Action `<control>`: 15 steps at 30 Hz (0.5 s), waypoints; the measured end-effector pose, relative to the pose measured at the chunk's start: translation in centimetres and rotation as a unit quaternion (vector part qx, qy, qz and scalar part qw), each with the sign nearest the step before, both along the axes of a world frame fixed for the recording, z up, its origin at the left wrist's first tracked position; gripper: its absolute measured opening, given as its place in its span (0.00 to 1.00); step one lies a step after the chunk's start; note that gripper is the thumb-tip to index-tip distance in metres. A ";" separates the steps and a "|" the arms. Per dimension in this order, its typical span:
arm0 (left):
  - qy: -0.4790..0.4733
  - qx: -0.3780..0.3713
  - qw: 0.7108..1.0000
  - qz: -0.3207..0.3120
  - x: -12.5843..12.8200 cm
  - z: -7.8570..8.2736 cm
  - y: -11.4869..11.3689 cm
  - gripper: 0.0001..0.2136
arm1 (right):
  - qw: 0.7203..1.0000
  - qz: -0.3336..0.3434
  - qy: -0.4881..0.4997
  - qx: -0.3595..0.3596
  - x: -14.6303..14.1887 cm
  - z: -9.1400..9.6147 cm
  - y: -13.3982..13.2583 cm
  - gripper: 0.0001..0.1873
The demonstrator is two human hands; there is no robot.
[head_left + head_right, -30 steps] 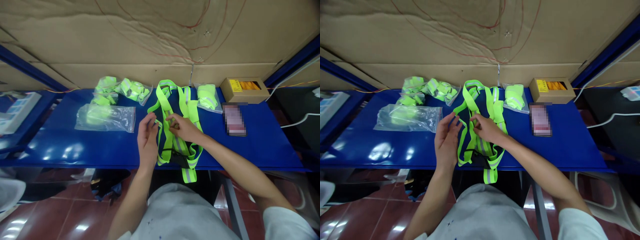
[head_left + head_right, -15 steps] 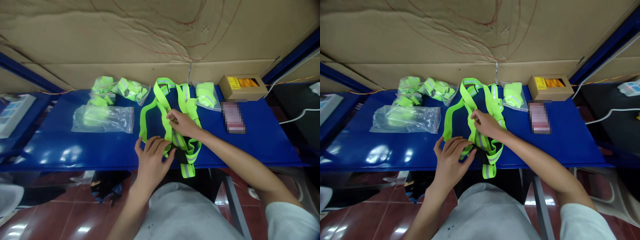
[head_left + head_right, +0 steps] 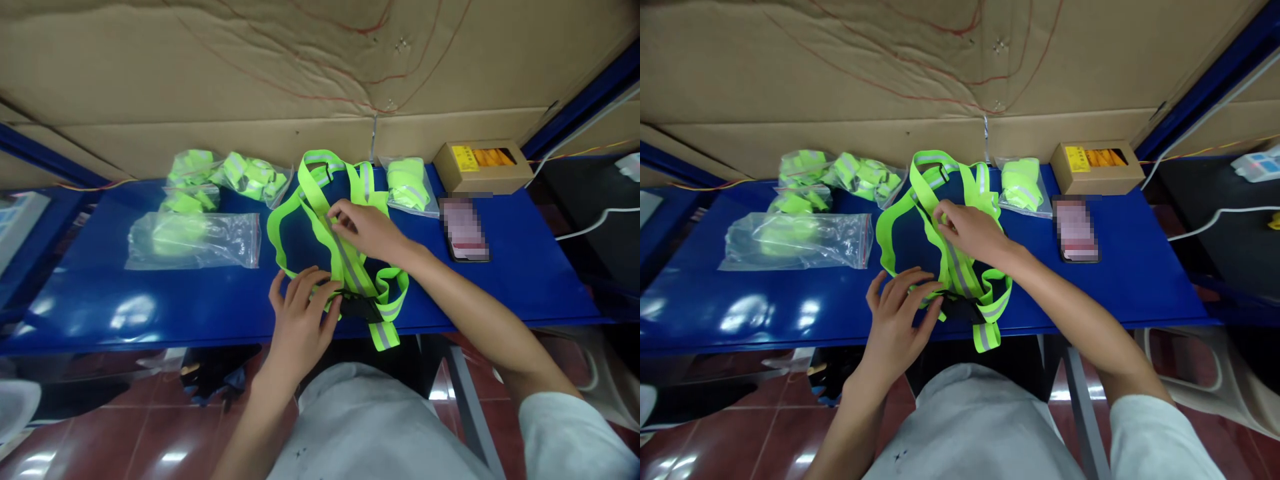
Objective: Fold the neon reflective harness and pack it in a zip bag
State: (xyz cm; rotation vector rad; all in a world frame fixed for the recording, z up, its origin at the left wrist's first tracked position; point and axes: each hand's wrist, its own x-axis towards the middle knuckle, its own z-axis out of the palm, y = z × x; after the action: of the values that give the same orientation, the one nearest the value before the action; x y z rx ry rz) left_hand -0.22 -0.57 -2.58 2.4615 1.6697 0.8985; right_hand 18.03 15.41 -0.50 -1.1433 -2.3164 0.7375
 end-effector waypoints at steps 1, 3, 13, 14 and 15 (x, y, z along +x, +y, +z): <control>-0.005 0.012 1.000 -0.003 0.0 0.2 -0.2 0.10 | 1.000 0.012 0.012 0.015 1.2 0.8 -0.4 0.10; -0.018 0.026 0.999 -0.019 0.2 0.7 -0.6 0.12 | 0.998 -0.006 0.029 0.047 4.0 2.1 -1.5 0.10; 0.107 -0.069 0.979 -0.157 2.6 0.2 -1.4 0.28 | 0.951 -0.197 -0.236 0.037 10.7 0.5 -5.8 0.21; 0.111 -0.070 0.979 -0.156 2.5 0.1 -1.5 0.26 | 0.952 -0.196 -0.233 0.045 10.3 0.3 -5.6 0.20; 0.114 -0.067 0.979 -0.154 2.4 -0.1 -1.6 0.25 | 0.954 -0.192 -0.225 0.053 9.8 0.3 -5.4 0.19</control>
State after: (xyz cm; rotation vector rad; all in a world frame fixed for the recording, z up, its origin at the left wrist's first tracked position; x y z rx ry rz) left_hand 2.15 -2.17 -2.66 2.7045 1.2918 0.4686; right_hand 27.79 10.02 -0.24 -1.7896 -2.3255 0.2184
